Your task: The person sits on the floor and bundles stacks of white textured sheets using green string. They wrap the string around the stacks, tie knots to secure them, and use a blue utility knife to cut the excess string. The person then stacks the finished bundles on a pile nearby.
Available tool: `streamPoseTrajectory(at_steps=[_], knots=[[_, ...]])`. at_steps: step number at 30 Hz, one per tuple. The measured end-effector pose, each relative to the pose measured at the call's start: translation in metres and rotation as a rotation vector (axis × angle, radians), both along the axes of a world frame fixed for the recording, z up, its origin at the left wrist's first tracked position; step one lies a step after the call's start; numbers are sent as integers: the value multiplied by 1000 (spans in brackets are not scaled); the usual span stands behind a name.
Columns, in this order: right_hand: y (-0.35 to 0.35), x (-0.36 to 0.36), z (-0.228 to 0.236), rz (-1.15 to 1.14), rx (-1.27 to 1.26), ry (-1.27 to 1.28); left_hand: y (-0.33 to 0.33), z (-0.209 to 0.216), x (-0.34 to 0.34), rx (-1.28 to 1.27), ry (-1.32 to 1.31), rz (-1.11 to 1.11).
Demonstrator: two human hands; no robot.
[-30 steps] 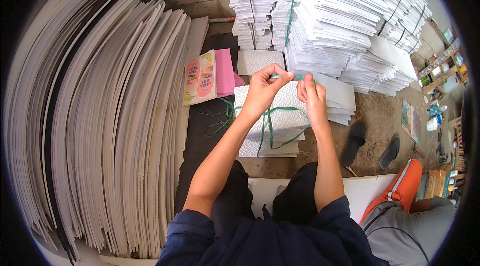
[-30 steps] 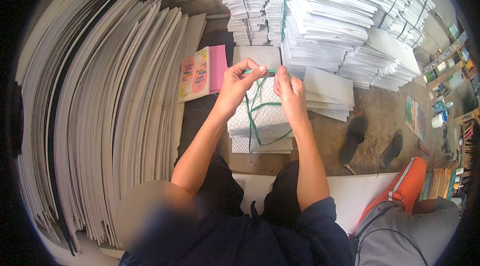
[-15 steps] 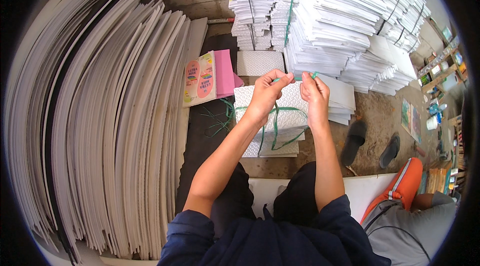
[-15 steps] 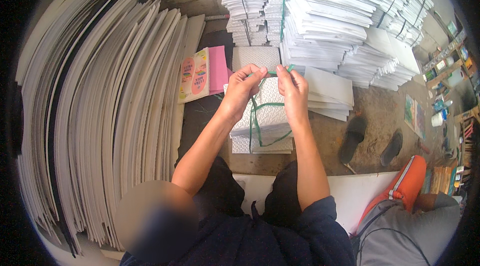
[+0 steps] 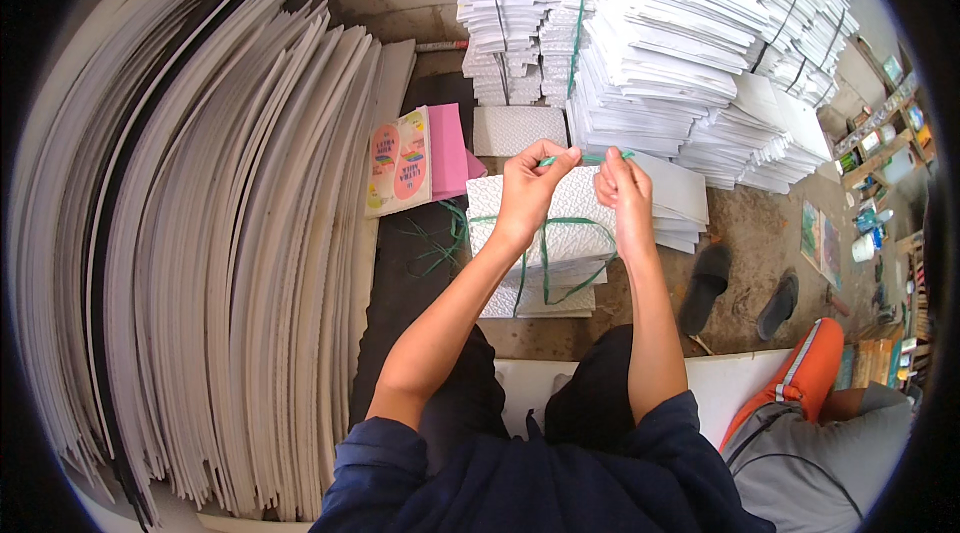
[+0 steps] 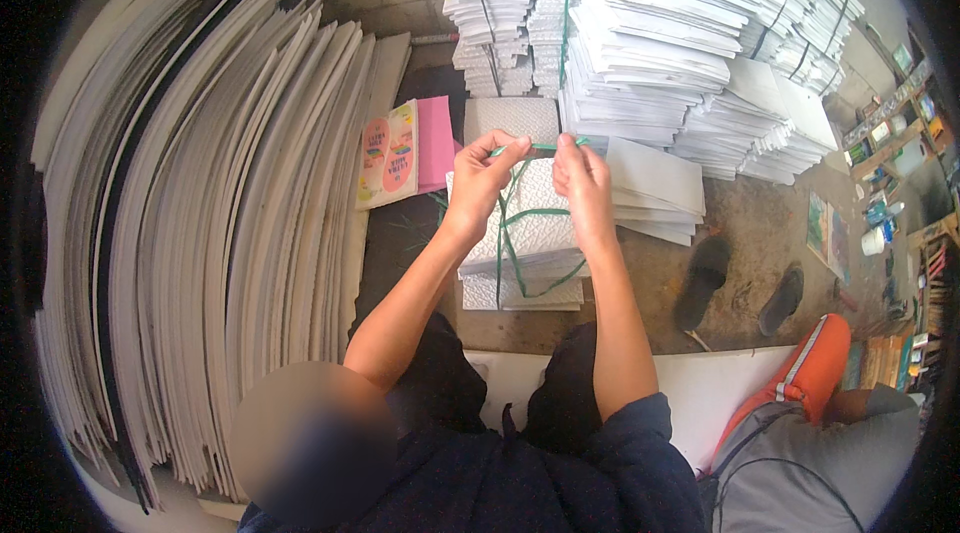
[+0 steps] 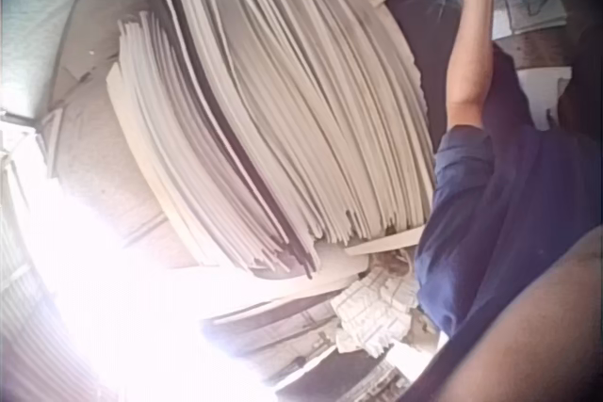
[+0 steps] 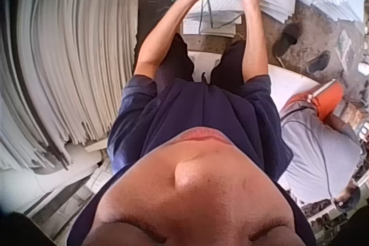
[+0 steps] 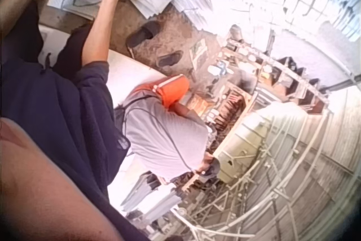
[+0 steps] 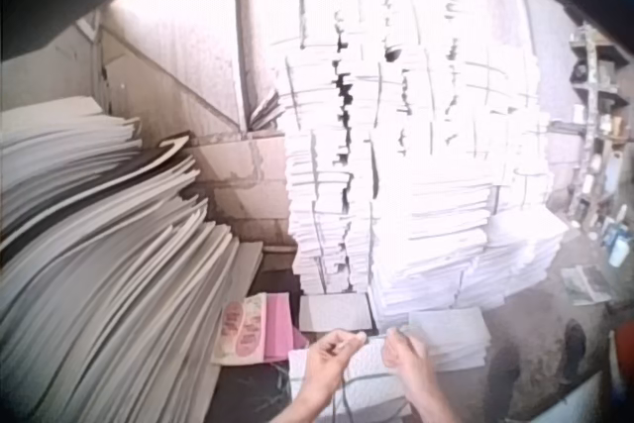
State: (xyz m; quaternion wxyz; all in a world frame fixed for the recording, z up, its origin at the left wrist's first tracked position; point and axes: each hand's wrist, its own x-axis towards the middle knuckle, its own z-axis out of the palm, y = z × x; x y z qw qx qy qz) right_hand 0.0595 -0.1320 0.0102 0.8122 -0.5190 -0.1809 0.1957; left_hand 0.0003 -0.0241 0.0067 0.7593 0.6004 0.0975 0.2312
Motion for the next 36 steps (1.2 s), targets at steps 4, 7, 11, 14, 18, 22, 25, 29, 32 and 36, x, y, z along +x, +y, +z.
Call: streamPoseTrajectory(at_steps=[4,7,11,14,18,22,25,29,32,36], knots=[[1,-4,-1,-5,-43,-22,-1,-3,-2,43,41,-62],[-4,5,-1,-2,39,-52,-1,4,-1,88,17,-55],[-29,30,-6,-219,64,-12,23,4,-8,277,130,-177],[-53,49,-7,-335,235,155,55,0,-16,206,193,-151],[-201,140,-89,-443,806,152,93,-5,-16,-236,-21,19],[-172,114,-94,-702,496,351,99,-13,-20,-348,-64,174],[-107,80,-72,-388,-27,136,69,-32,-7,-125,64,-22],[-26,21,-41,71,-391,-273,23,-43,5,133,103,-259],[-11,10,-54,168,-373,-127,9,-47,8,178,88,-258],[-15,8,-49,-138,-275,-92,11,-36,5,147,74,-174]])
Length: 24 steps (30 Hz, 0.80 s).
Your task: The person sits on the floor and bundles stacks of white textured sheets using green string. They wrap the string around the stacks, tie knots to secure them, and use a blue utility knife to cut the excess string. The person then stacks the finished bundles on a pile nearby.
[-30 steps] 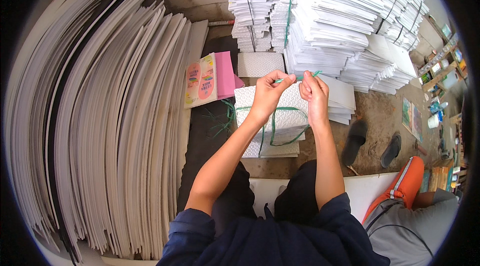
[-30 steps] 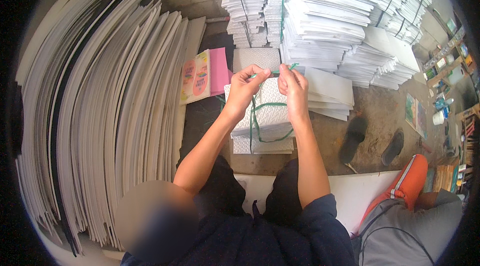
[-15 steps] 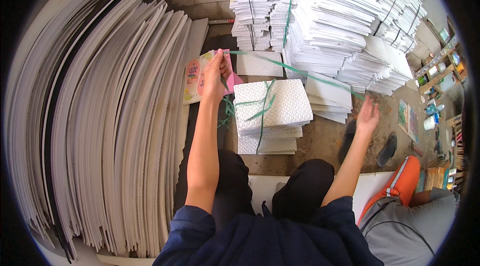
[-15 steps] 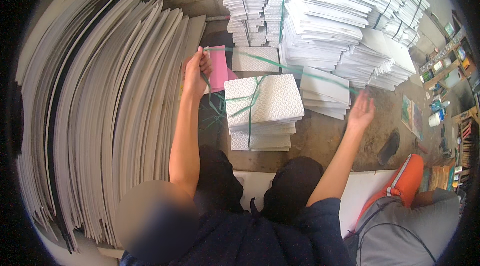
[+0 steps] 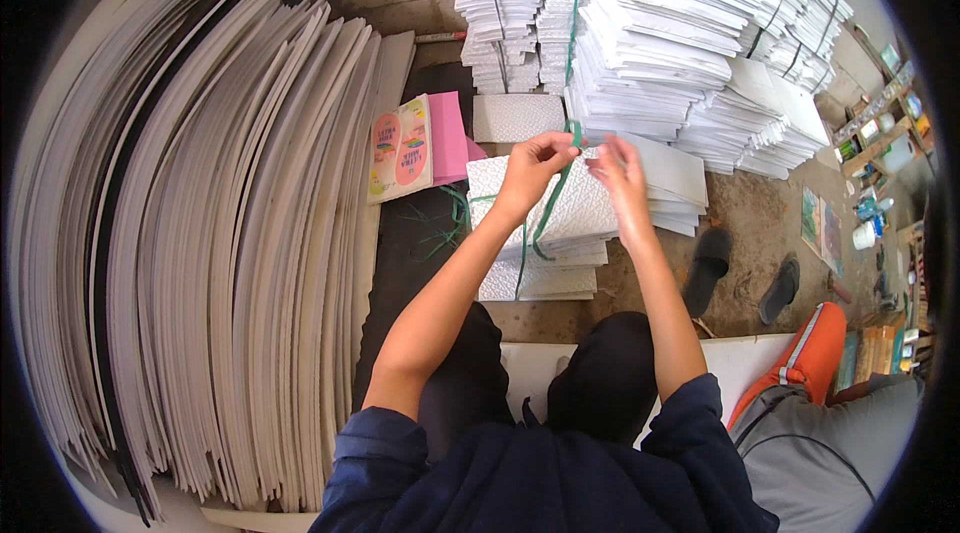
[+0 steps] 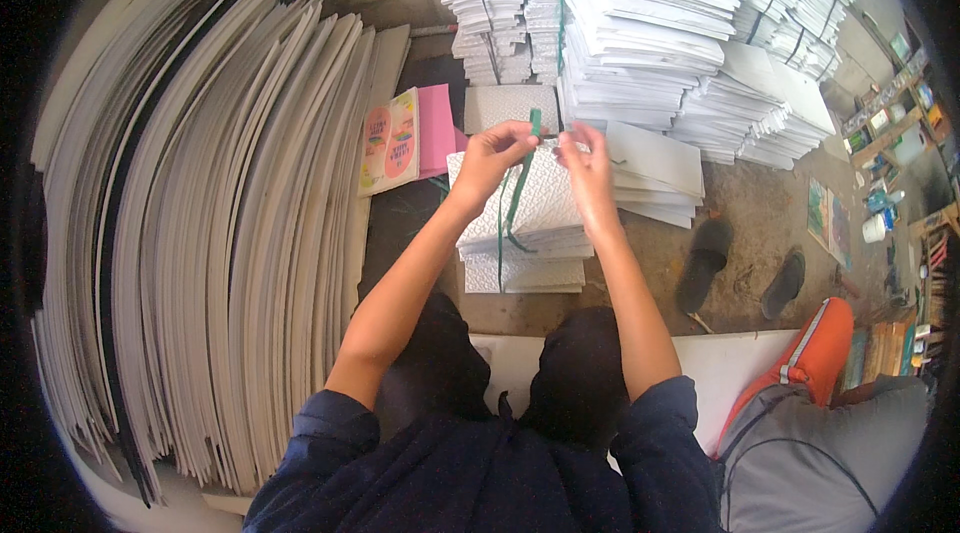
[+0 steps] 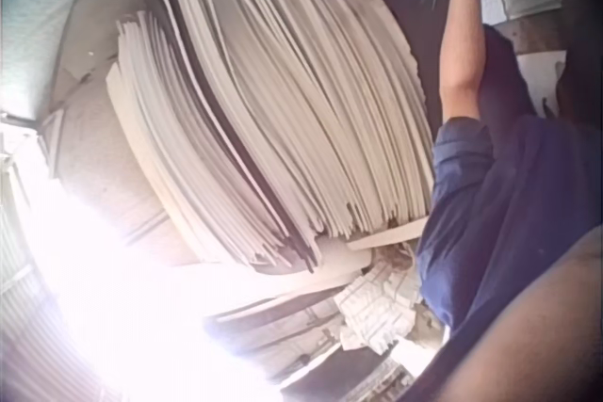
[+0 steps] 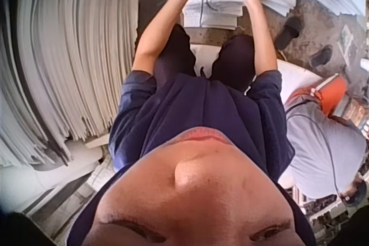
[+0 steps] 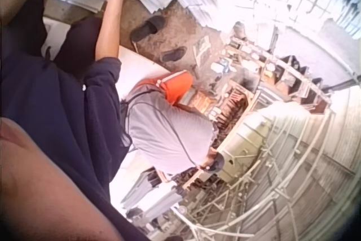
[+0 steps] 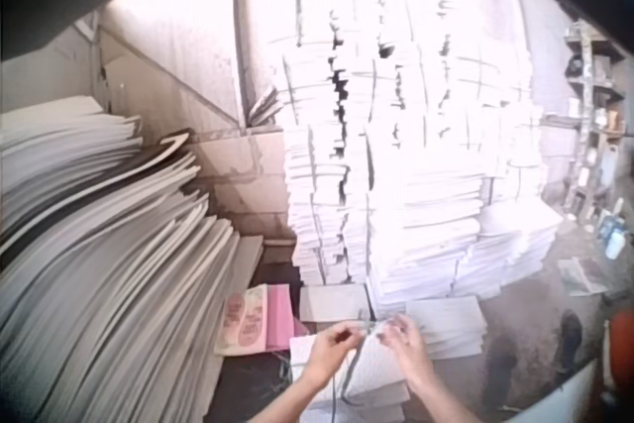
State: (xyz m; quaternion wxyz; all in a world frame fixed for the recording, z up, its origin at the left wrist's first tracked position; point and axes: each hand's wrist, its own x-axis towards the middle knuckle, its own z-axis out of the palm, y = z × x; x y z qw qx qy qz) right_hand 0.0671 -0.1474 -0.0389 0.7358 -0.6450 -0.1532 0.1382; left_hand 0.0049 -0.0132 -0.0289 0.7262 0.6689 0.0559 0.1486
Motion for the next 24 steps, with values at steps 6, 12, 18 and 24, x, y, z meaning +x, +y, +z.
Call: streamPoseTrajectory(at_steps=[6,12,18,24], knots=[[-16,-9,26,112,157,73,-5,14,-2,66,-36,-1],[-13,-9,27,48,141,3,-16,16,-3,250,-43,-13],[-17,-4,31,-9,202,-65,-11,25,-10,33,94,-226],[-19,-3,35,-71,221,-120,-2,25,-13,46,146,-353]])
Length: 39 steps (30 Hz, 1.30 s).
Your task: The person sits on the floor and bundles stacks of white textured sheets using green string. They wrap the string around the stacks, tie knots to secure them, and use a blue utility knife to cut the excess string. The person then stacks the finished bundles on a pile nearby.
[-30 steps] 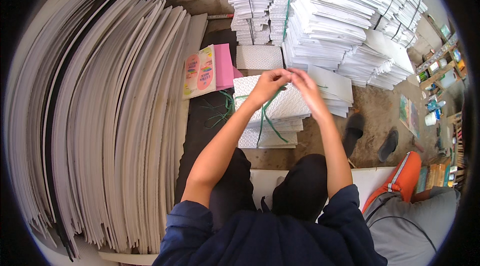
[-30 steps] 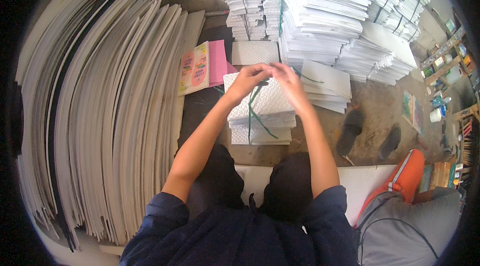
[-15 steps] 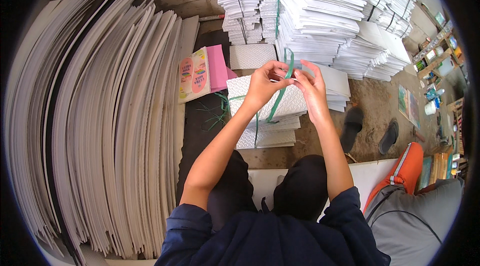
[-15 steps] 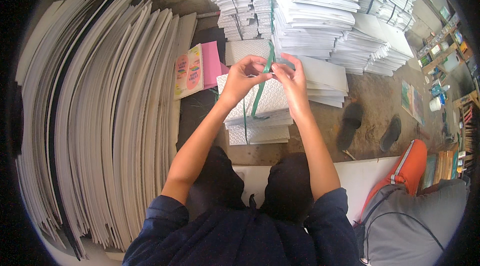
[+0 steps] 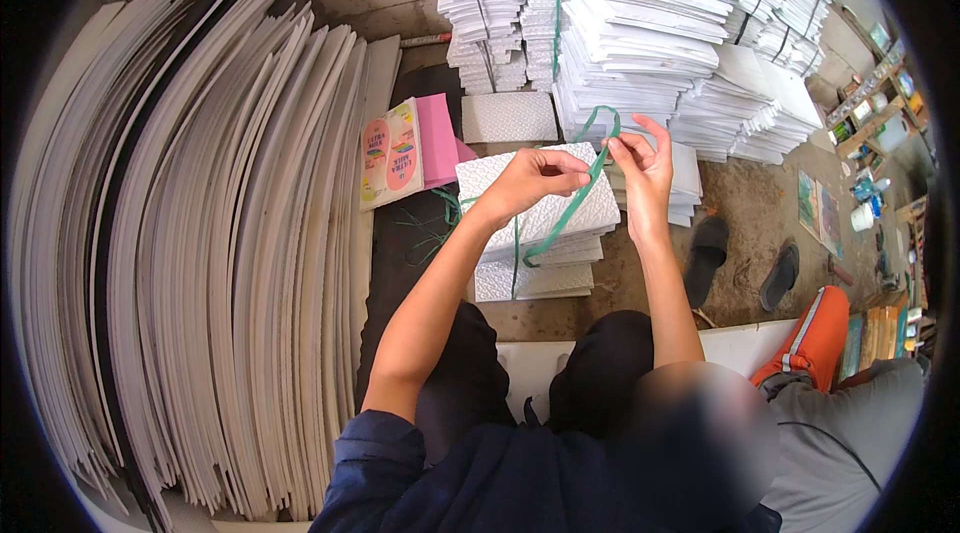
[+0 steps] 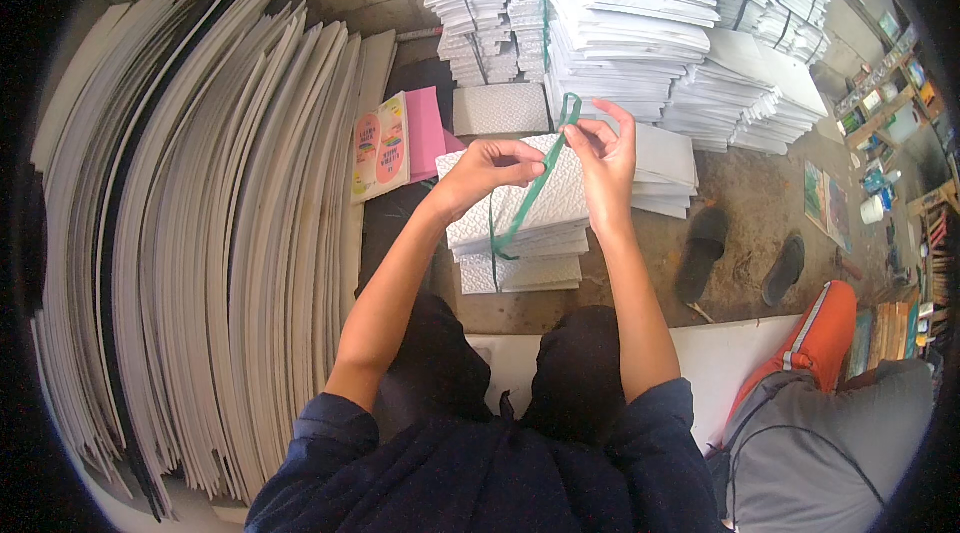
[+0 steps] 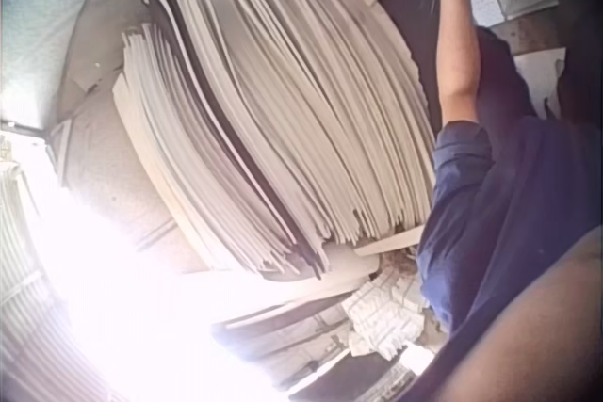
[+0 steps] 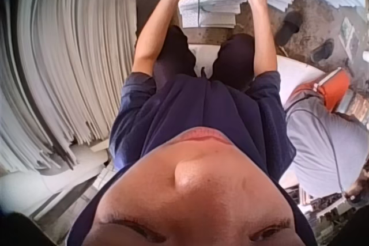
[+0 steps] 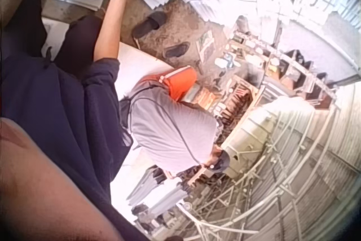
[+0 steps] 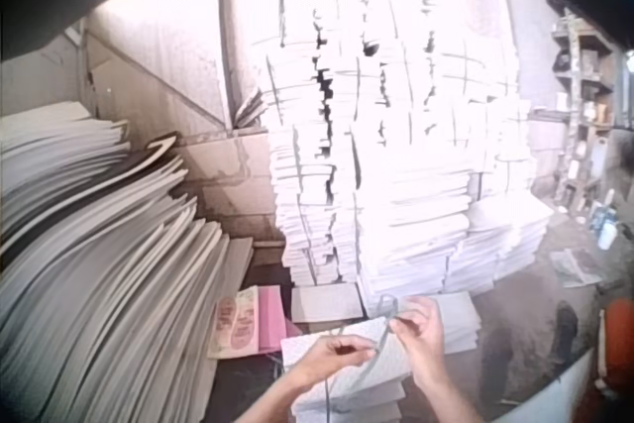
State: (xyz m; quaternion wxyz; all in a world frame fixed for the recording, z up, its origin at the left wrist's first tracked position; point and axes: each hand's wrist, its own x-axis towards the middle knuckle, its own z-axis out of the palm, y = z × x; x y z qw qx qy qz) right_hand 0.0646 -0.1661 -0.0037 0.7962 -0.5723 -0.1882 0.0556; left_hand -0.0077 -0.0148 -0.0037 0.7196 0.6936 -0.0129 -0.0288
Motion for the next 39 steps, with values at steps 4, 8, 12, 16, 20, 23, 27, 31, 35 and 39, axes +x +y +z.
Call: streamPoseTrajectory(at_steps=[4,8,12,16,20,23,27,31,35,39], knots=[[0,-5,-3,190,44,152,-2,-4,2,-108,-71,134],[6,-12,0,250,-115,61,3,-7,5,-53,-124,262],[11,-15,-2,199,-148,-26,1,-6,5,11,-141,315],[11,-14,0,102,-83,-14,-5,4,0,-164,-103,252],[7,-5,-2,-40,-37,-17,-1,0,-2,-71,-29,34],[2,-2,-2,-106,-44,-27,-4,-3,-1,-75,53,-88],[0,-3,-1,72,21,106,0,-6,1,-81,4,80],[3,-11,-4,285,-134,134,5,-8,3,-145,-77,225],[5,-14,-3,368,-219,120,3,-7,4,-139,-126,262],[7,-16,-2,371,-220,118,5,-12,7,-20,-209,323]])
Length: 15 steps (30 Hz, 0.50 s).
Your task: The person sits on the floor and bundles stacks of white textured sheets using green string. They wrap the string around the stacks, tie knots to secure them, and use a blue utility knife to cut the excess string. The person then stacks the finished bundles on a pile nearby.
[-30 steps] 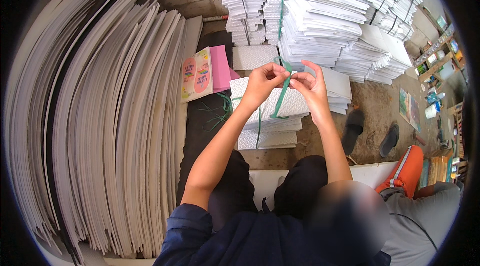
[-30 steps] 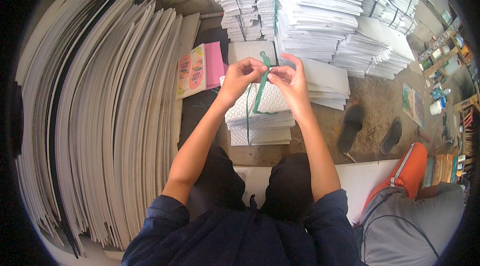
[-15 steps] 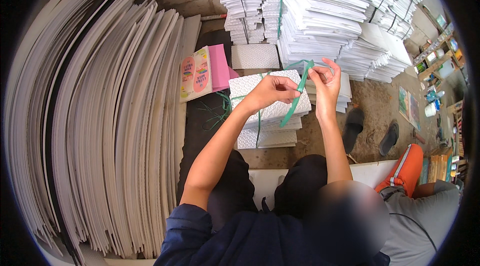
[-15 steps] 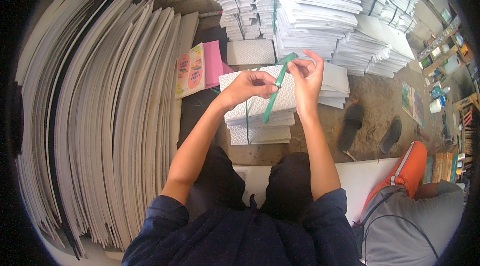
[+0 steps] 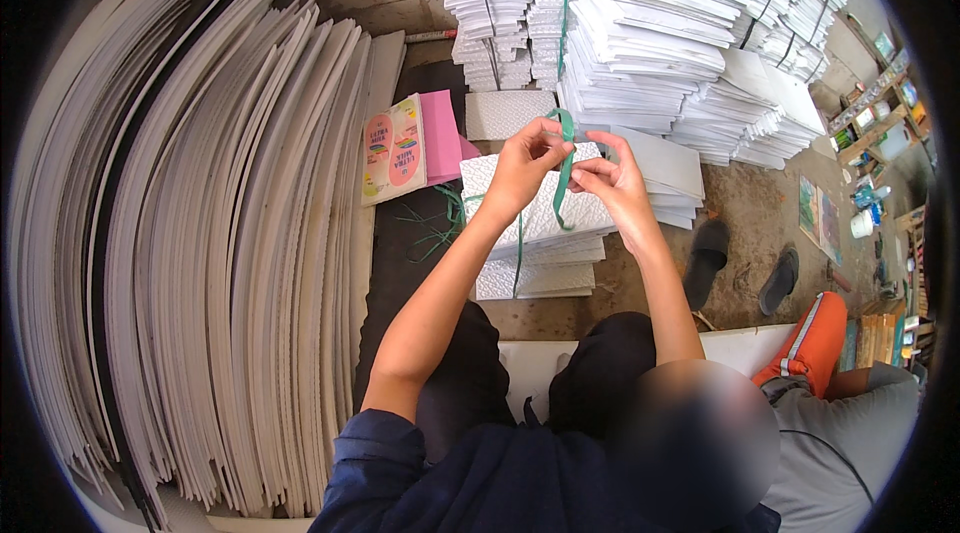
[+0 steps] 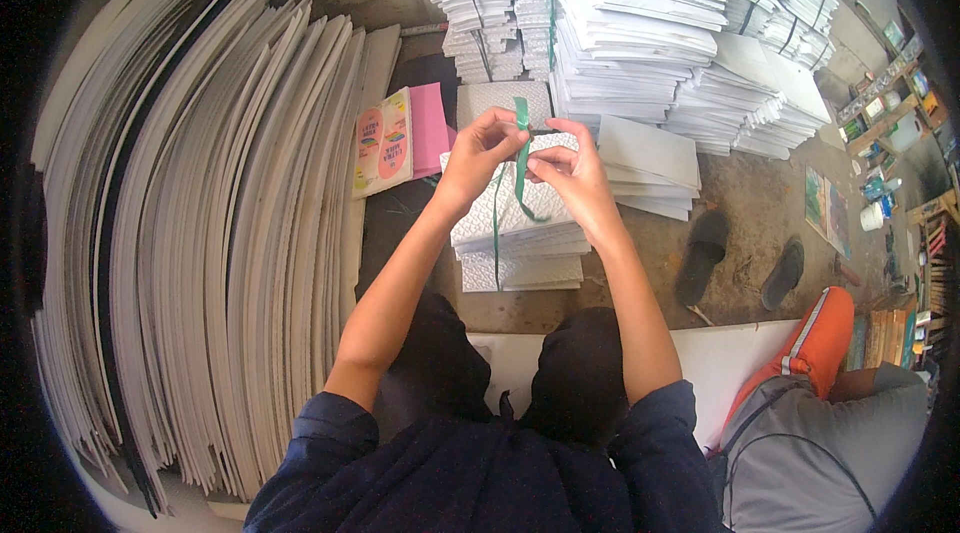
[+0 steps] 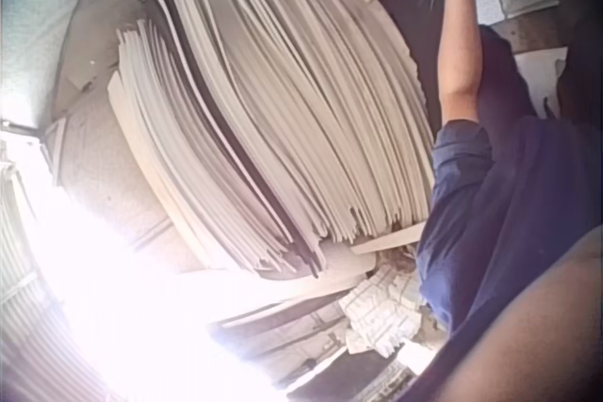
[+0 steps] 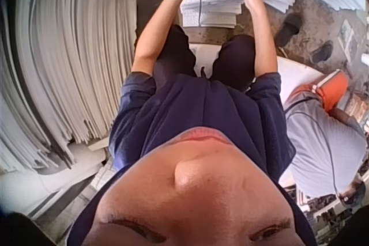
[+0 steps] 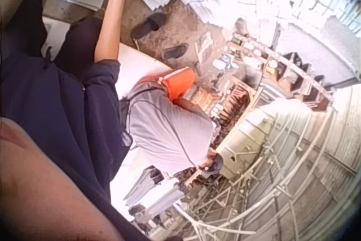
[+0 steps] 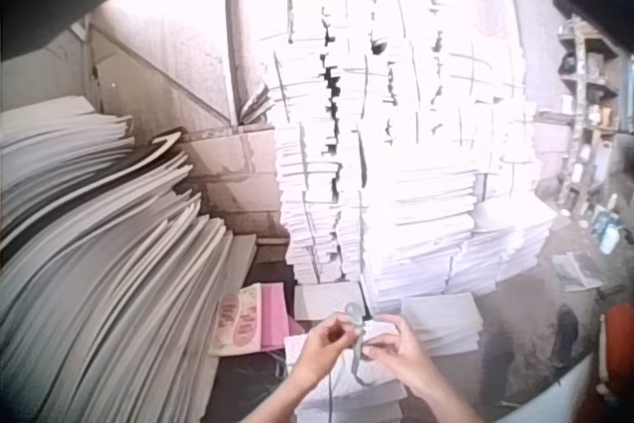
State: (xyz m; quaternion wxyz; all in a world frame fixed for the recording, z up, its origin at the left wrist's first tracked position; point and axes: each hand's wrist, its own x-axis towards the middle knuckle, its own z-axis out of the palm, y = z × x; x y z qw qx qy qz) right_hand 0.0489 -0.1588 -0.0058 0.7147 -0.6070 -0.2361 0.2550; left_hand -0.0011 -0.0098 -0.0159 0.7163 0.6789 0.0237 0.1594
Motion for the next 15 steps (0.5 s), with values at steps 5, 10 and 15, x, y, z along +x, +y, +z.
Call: streamPoseTrajectory(at_steps=[5,10,15], knots=[[3,-2,0,-27,21,-32,0,-1,1,-6,-4,7],[3,0,-3,-161,-32,-244,-2,6,-2,20,16,-19],[3,-2,-1,-244,-50,-343,-1,6,-2,-29,9,21]])
